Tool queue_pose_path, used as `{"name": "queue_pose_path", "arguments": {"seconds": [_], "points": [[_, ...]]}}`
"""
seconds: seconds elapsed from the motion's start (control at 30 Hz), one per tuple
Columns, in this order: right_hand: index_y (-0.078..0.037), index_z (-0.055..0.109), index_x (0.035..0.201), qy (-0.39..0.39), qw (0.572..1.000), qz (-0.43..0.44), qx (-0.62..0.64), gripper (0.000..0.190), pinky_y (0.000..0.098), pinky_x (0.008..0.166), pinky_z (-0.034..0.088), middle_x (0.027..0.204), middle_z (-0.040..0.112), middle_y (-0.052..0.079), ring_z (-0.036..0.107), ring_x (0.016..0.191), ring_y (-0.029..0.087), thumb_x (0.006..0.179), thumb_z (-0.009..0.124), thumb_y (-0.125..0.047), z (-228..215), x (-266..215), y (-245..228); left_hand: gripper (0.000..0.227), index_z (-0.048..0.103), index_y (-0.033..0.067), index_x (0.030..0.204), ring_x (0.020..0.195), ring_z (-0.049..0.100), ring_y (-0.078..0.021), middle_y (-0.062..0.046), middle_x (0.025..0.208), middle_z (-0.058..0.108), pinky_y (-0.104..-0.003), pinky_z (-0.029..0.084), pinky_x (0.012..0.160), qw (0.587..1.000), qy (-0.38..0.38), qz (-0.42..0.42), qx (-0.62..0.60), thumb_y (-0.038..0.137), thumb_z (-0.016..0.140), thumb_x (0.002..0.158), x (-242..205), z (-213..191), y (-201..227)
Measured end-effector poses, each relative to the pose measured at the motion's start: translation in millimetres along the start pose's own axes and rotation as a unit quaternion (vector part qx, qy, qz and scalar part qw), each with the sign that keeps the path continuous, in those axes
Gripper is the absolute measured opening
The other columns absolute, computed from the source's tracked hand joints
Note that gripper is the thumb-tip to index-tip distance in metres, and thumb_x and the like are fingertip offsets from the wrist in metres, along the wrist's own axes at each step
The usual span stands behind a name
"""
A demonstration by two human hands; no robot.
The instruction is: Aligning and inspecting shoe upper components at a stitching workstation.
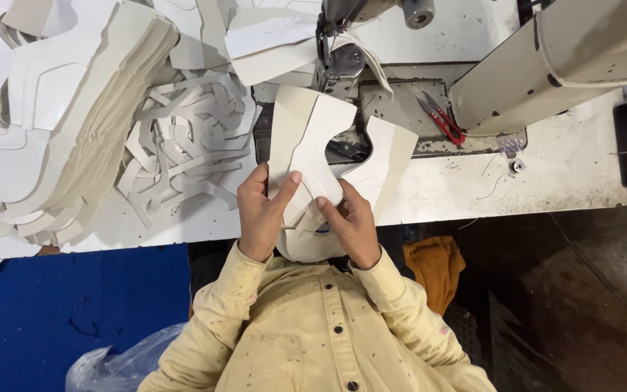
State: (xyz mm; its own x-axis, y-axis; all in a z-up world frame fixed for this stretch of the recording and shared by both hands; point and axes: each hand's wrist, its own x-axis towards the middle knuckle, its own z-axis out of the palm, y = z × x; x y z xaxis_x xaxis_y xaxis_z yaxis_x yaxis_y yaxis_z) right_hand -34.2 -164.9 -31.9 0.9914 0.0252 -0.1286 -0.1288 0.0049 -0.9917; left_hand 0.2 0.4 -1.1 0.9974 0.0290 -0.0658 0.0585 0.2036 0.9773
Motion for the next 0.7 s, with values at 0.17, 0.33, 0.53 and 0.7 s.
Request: {"name": "queue_pose_path", "arguments": {"seconds": [0.17, 0.33, 0.53, 0.7], "points": [[0.004, 0.063, 0.127, 0.006, 1.0, -0.005, 0.022, 0.032, 0.0216, 0.055, 0.04, 0.082, 0.067, -0.002, 0.052, 0.064, 0.002, 0.102, 0.066, -0.016, 0.0, 0.0, 1.3, 0.021, 0.067, -0.0024, 0.099, 0.079, 0.056, -0.0029, -0.001, 0.09, 0.07, -0.022, 0.048, 0.068, 1.0, 0.0, 0.0, 0.003, 0.016, 0.076, 0.099, 0.7, -3.3, -8.6], [0.001, 0.063, 0.129, 0.0, 1.0, -0.003, 0.006, 0.034, 0.0216, 0.053, 0.041, 0.081, 0.067, -0.002, 0.053, 0.063, 0.003, 0.1, 0.066, -0.017, -4.3, 0.5, 7.1, 0.022, 0.068, -0.0013, 0.102, 0.079, 0.06, -0.0031, 0.0, 0.091, 0.072, -0.022, 0.05, 0.068, 1.0, 0.007, 0.01, 0.003, 0.019, 0.074, 0.096, 1.2, 1.1, -2.7], [0.002, 0.061, 0.129, -0.006, 0.999, 0.0, 0.053, 0.033, 0.0201, 0.062, 0.043, 0.092, 0.066, -0.004, 0.055, 0.075, 0.002, 0.103, 0.064, -0.017, -0.2, -3.1, 1.6, 0.023, 0.067, -0.0019, 0.098, 0.078, 0.061, -0.0035, -0.001, 0.088, 0.073, -0.024, 0.051, 0.066, 0.998, 0.022, 0.051, 0.034, 0.02, 0.075, 0.096, -1.2, -0.9, -3.2], [0.003, 0.062, 0.13, 0.016, 1.0, 0.001, 0.018, 0.034, 0.021, 0.061, 0.041, 0.089, 0.065, -0.002, 0.052, 0.072, 0.004, 0.103, 0.065, -0.017, 1.4, -3.8, 0.3, 0.027, 0.065, -0.0009, 0.091, 0.073, 0.056, -0.0028, -0.001, 0.079, 0.069, -0.025, 0.049, 0.061, 0.994, 0.036, 0.058, 0.091, 0.024, 0.077, 0.093, -1.0, -3.0, -3.5]]}}
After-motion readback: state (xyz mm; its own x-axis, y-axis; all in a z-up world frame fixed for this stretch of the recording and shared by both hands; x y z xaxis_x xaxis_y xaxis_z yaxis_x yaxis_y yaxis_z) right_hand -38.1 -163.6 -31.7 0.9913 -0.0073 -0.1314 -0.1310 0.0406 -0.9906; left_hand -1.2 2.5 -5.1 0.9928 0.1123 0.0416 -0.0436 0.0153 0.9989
